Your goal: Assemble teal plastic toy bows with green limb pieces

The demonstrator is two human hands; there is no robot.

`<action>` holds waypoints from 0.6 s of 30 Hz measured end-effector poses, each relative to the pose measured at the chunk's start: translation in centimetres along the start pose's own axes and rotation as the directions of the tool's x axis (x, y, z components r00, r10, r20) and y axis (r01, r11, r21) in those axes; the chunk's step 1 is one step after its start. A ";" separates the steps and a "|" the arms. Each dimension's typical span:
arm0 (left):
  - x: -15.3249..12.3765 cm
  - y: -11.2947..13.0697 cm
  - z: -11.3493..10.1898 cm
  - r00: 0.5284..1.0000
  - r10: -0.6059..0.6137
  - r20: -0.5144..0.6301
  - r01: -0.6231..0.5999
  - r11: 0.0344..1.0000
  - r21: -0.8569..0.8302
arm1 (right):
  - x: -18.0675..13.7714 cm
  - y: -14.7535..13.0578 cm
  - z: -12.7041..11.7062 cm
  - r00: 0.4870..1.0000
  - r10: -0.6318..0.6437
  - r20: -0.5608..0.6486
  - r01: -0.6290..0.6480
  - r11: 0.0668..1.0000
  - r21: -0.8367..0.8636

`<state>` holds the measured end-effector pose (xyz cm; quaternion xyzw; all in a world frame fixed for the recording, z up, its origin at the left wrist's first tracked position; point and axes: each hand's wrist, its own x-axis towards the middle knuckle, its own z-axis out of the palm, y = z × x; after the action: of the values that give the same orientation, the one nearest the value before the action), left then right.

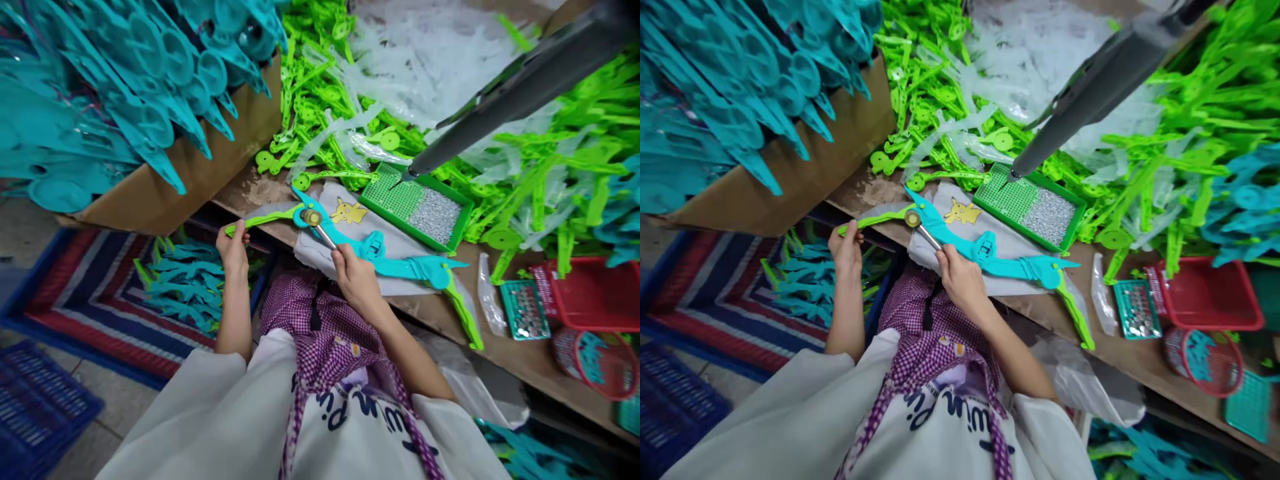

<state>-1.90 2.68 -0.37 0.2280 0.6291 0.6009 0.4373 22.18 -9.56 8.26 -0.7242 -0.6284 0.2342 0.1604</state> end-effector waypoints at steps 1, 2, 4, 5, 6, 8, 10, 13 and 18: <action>0.0 0.0 0.0 1.000 0.003 -0.001 -0.003 1.000 -0.009 | 0.4 -0.1 0.0 1.000 0.009 0.025 -0.008 0.999 -0.045; 0.0 -0.1 -0.1 1.000 0.005 0.000 -0.005 1.000 -0.014 | 0.7 -0.3 0.0 0.999 0.018 0.048 -0.014 0.996 -0.085; 0.1 -0.3 -0.2 1.000 0.010 0.009 -0.010 1.000 -0.018 | 1.0 -0.4 -0.1 0.999 0.018 0.046 -0.012 0.992 -0.127; 0.1 -0.4 -0.2 1.000 0.014 0.015 -0.013 1.000 -0.019 | 1.0 -0.4 -0.1 1.000 0.006 0.013 -0.004 0.992 -0.127; 0.1 -0.5 -0.2 1.000 0.017 0.019 -0.017 1.000 -0.023 | 0.9 -0.5 -0.2 1.000 -0.009 -0.027 0.005 0.992 -0.123; 0.1 -0.6 -0.2 0.999 0.027 0.020 -0.026 0.999 -0.036 | 0.8 -0.4 -0.1 0.998 -0.015 -0.060 0.007 0.991 -0.136; 0.1 -0.7 -0.2 0.999 0.034 0.023 -0.033 0.998 -0.047 | 1.0 -0.3 0.0 1.000 0.014 -0.008 -0.015 0.982 -0.188; 0.1 -0.6 -0.2 0.999 0.023 0.034 -0.021 0.998 -0.055 | 1.4 -0.2 0.1 0.996 0.052 0.067 -0.033 0.967 -0.254; 0.2 -0.5 -0.2 0.999 0.007 0.041 -0.005 0.999 -0.052 | 2.0 -1.9 0.2 0.999 -0.047 -0.002 0.046 0.978 -0.202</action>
<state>-2.05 2.60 -0.96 0.2306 0.6034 0.6136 0.4542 20.74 -7.26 8.80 -0.7226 -0.6652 0.1628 0.0939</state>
